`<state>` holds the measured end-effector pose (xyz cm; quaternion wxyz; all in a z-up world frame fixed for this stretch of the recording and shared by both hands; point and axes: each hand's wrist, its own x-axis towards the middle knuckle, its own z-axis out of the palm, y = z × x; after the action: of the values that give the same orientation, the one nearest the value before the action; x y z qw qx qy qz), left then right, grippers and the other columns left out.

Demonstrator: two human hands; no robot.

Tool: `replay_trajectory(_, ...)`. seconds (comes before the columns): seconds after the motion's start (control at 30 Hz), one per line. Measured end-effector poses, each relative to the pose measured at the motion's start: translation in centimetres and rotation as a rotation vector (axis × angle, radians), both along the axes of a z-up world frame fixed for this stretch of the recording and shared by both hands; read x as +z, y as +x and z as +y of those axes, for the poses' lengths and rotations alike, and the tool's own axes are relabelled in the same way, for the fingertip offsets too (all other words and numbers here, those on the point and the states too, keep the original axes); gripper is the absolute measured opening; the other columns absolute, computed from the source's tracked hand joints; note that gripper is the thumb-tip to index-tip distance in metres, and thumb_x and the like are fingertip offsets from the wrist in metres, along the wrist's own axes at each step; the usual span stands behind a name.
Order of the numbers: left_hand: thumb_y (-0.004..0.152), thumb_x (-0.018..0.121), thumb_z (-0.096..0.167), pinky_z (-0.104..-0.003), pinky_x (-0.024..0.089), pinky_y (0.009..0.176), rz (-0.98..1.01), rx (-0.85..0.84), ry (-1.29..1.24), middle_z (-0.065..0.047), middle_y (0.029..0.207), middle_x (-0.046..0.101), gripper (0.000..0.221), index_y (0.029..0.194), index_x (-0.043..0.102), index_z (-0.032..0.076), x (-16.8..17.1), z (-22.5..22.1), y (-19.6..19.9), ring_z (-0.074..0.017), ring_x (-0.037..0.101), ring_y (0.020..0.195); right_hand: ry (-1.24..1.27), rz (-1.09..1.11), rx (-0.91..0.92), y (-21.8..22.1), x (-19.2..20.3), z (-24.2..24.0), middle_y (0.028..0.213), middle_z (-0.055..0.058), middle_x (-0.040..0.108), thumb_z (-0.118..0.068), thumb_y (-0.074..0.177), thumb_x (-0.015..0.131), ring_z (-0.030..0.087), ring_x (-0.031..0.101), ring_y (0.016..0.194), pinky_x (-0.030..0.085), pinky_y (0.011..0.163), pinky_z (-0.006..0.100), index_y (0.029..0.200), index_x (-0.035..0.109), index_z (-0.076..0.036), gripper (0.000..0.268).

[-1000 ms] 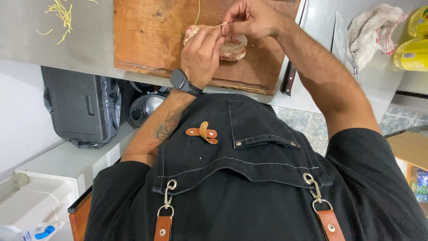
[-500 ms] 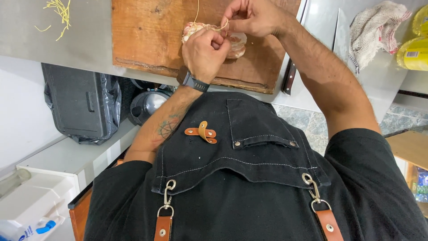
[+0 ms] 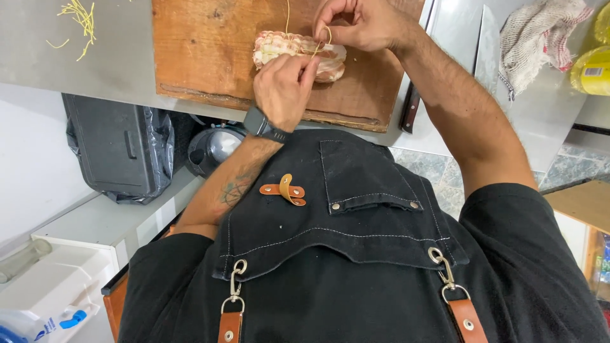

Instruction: Tying a piece of meat with kitchen twine on a wooden cutting board.

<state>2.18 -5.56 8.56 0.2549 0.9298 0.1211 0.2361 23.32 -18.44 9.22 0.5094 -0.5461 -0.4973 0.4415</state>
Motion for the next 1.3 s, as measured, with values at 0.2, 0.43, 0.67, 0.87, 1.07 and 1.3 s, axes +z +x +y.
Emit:
replay_trajectory(0.2,0.108,0.074,0.021,-0.036,0.049,0.062,-0.063,-0.096,0.030,-0.003,0.078,0.070,0.023,0.088,0.076,0.010,1.1,0.2,-2.0,-0.0202,0.061,0.067,0.017,-0.086,-0.023,0.0,-0.7,0.4,0.118,0.009,0.074,-0.007,0.123,0.063,0.019,0.071,0.112,0.059,0.104,0.030,0.120,0.071,-0.002,0.011)
replay_trajectory(0.43,0.109,0.072,0.021,-0.036,0.043,0.059,-0.110,-0.145,0.124,-0.005,0.079,0.064,0.031,0.081,0.069,0.007,0.4,-0.2,-2.6,-0.0205,0.053,0.068,-0.126,-0.234,-0.142,0.3,-1.7,1.0,0.111,0.001,0.075,-0.017,0.126,0.065,0.012,0.070,0.100,0.056,0.084,0.025,0.113,0.074,-0.009,0.019)
replay_trajectory(0.67,0.099,0.084,0.009,-0.038,0.042,0.064,-0.164,-0.210,0.271,-0.006,0.096,0.056,0.031,0.080,0.059,0.006,1.6,0.6,-2.6,-0.0258,0.049,0.079,-0.191,-0.300,-0.190,1.3,-4.1,1.1,0.109,0.000,0.077,-0.009,0.115,0.062,0.012,0.072,0.105,0.056,0.094,0.027,0.093,0.073,-0.010,0.024)
replay_trajectory(0.87,0.103,0.074,0.006,-0.041,0.043,0.070,-0.218,-0.302,0.277,-0.007,0.115,0.068,0.017,0.089,0.065,0.004,0.1,1.3,-2.8,-0.0293,0.062,0.095,-0.361,-0.376,-0.192,1.6,-4.7,1.6,0.099,-0.001,0.072,-0.022,0.113,0.062,0.012,0.065,0.088,0.050,0.074,0.031,0.107,0.075,-0.014,0.017)
replay_trajectory(1.07,0.107,0.072,0.007,-0.039,0.049,0.081,-0.238,-0.318,0.337,-0.004,0.119,0.069,0.018,0.089,0.068,0.006,-1.2,1.1,-2.9,-0.0262,0.061,0.109,-0.514,-0.334,-0.222,1.5,-5.2,1.8,0.095,-0.001,0.068,-0.029,0.107,0.060,0.012,0.061,0.083,0.047,0.070,0.032,0.102,0.071,-0.016,0.019)
replay_trajectory(1.3,0.105,0.072,0.006,-0.043,0.047,0.096,-0.218,-0.317,0.363,-0.006,0.133,0.072,0.017,0.088,0.073,0.004,-2.0,1.2,-3.0,-0.0289,0.060,0.124,-0.650,-0.374,-0.262,2.2,-8.5,1.3,0.085,-0.003,0.063,-0.042,0.108,0.063,0.012,0.053,0.075,0.043,0.067,0.035,0.089,0.067,-0.019,0.030)
